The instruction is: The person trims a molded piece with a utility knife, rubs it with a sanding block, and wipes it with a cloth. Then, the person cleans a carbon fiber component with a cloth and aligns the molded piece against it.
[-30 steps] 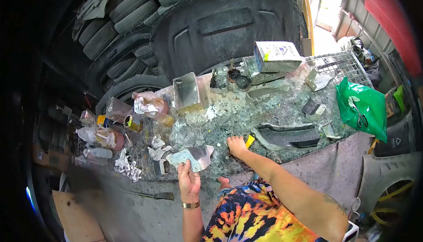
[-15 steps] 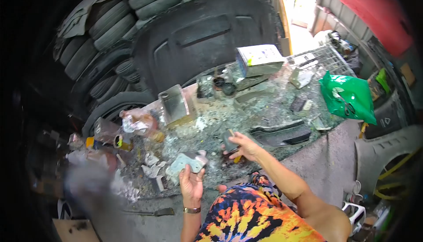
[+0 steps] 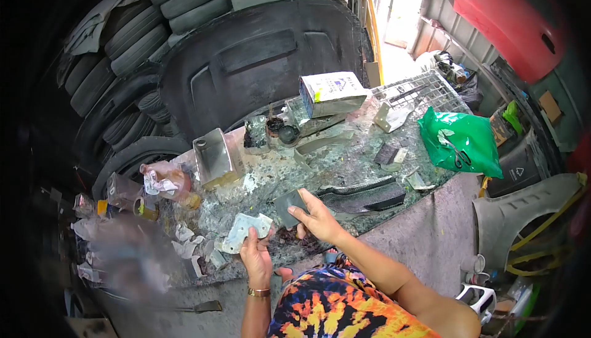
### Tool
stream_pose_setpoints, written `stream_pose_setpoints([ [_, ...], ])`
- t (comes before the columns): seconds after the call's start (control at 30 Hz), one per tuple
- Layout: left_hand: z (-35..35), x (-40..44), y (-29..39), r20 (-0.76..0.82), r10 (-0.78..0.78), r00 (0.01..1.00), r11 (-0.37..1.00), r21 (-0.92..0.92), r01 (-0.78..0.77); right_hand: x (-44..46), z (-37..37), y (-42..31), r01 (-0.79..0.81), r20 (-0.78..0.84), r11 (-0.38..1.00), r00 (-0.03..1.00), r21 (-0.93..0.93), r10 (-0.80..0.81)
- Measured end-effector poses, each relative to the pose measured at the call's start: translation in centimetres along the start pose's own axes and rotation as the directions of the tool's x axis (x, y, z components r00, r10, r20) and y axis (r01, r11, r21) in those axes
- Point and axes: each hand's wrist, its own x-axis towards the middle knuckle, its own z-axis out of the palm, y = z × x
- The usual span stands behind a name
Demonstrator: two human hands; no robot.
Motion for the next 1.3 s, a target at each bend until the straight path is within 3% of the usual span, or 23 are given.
stream_pose_setpoints([
  [0.1, -0.4, -0.2, -1.3, 0.009, -0.011, 1.000, 1.000, 0.013, 0.011, 0.2, 0.5, 0.7, 0.074, -0.008, 0.992, 0.997, -0.102, -0.075],
  [0.23, 0.1, -0.8, -1.0, 0.003, 0.001, 1.000, 1.000, 0.006, -0.001, 0.7, 1.7, 0.1, 0.043, -0.022, 0.984, 0.999, -0.171, -0.048],
  [0.3, 0.0, -0.7, -0.9, 0.010, 0.002, 1.000, 1.000, 0.007, -0.002, 1.1, 2.4, -0.6, 0.155, -0.057, 0.957, 0.983, -0.247, -0.174],
  [0.43, 0.2, -0.4, -0.7, 0.034, -0.009, 0.999, 1.000, 0.004, 0.009, 2.5, 3.0, 1.0, 0.165, -0.100, 0.944, 0.974, -0.285, -0.201],
  [0.6, 0.4, -0.7, -0.9, 0.031, -0.013, 0.999, 1.000, -0.004, 0.013, 4.1, 3.3, 1.0, 0.205, -0.095, 0.841, 0.953, -0.500, -0.288],
  [0.83, 0.2, -0.9, -1.0, 0.009, -0.031, 0.999, 0.998, -0.047, 0.031, 2.4, 3.9, 1.0, 0.145, -0.011, 0.766, 0.981, -0.627, -0.194],
  [0.9, 0.2, -1.5, -1.4, -0.007, -0.065, 0.998, 0.997, -0.035, 0.064, 3.5, 4.1, 1.6, 0.195, -0.051, 0.761, 0.956, -0.618, -0.287],
  [1.17, -0.6, -1.4, -2.0, -0.025, -0.080, 0.996, 0.996, -0.040, 0.079, 2.2, 4.4, 0.6, 0.211, -0.059, 0.689, 0.936, -0.694, -0.346],
  [1.23, -0.2, -1.6, -1.1, -0.024, -0.070, 0.997, 0.997, -0.038, 0.069, 1.4, 4.2, -0.5, 0.155, 0.005, 0.649, 0.974, -0.744, -0.227],
  [1.27, 0.0, -1.6, -0.9, -0.033, -0.070, 0.997, 0.997, -0.046, 0.068, 0.8, 3.6, 0.0, 0.252, 0.096, 0.614, 0.956, -0.747, -0.276],
  [1.3, 0.0, -1.5, -0.8, -0.033, -0.070, 0.997, 0.997, -0.048, 0.068, 1.1, 3.3, -0.2, 0.253, 0.097, 0.613, 0.956, -0.748, -0.275],
])
